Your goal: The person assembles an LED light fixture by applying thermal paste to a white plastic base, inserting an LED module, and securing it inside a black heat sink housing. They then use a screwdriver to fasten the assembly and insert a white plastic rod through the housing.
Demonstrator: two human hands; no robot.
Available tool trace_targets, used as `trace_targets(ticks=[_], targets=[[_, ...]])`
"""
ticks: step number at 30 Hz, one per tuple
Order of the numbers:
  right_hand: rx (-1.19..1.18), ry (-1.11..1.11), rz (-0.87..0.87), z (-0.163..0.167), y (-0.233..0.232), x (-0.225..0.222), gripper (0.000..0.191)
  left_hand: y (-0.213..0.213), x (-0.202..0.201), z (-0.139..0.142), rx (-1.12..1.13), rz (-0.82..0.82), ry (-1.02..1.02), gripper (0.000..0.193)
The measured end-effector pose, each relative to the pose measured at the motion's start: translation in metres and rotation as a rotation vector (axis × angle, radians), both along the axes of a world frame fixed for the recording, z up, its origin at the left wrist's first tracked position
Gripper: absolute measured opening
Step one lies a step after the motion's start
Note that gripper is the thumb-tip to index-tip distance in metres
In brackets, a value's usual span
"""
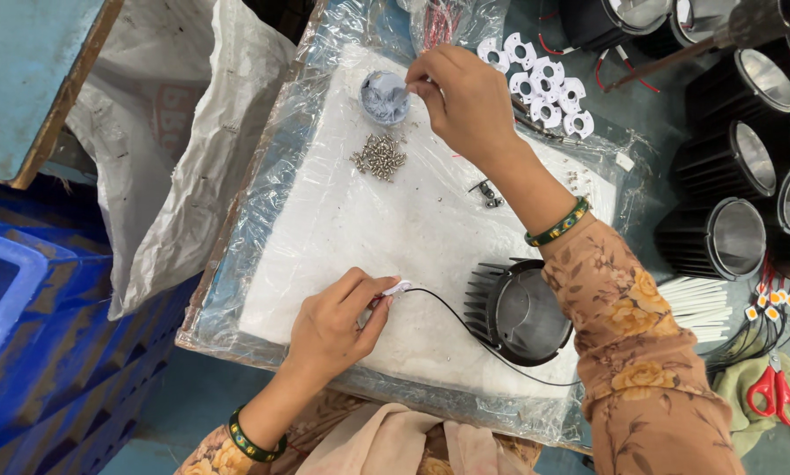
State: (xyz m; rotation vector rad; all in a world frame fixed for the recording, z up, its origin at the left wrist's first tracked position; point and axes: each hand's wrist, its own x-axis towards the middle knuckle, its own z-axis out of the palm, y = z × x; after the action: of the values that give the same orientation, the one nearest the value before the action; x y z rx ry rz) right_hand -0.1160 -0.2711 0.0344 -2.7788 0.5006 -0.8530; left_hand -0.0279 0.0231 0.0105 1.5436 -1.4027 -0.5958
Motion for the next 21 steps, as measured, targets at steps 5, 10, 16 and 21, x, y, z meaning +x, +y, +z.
trace_targets(ticks=[5,10,16,21], targets=[[0.269,-0.014,-0.088,-0.007,-0.008,0.000,0.007,-0.001,-0.001,0.000,-0.003,-0.003,-0.001,0.021],[0.502,-0.045,-0.220,-0.021,-0.010,0.000,0.005,-0.001,-0.001,-0.001,0.011,-0.009,0.002,0.021],[0.851,-0.120,-0.219,-0.036,-0.022,0.002,0.008,-0.003,-0.001,-0.002,-0.010,-0.006,-0.003,0.021],[1.260,-0.210,-0.215,-0.039,-0.032,-0.007,0.011,-0.005,0.001,-0.003,-0.012,-0.003,-0.002,0.021]])
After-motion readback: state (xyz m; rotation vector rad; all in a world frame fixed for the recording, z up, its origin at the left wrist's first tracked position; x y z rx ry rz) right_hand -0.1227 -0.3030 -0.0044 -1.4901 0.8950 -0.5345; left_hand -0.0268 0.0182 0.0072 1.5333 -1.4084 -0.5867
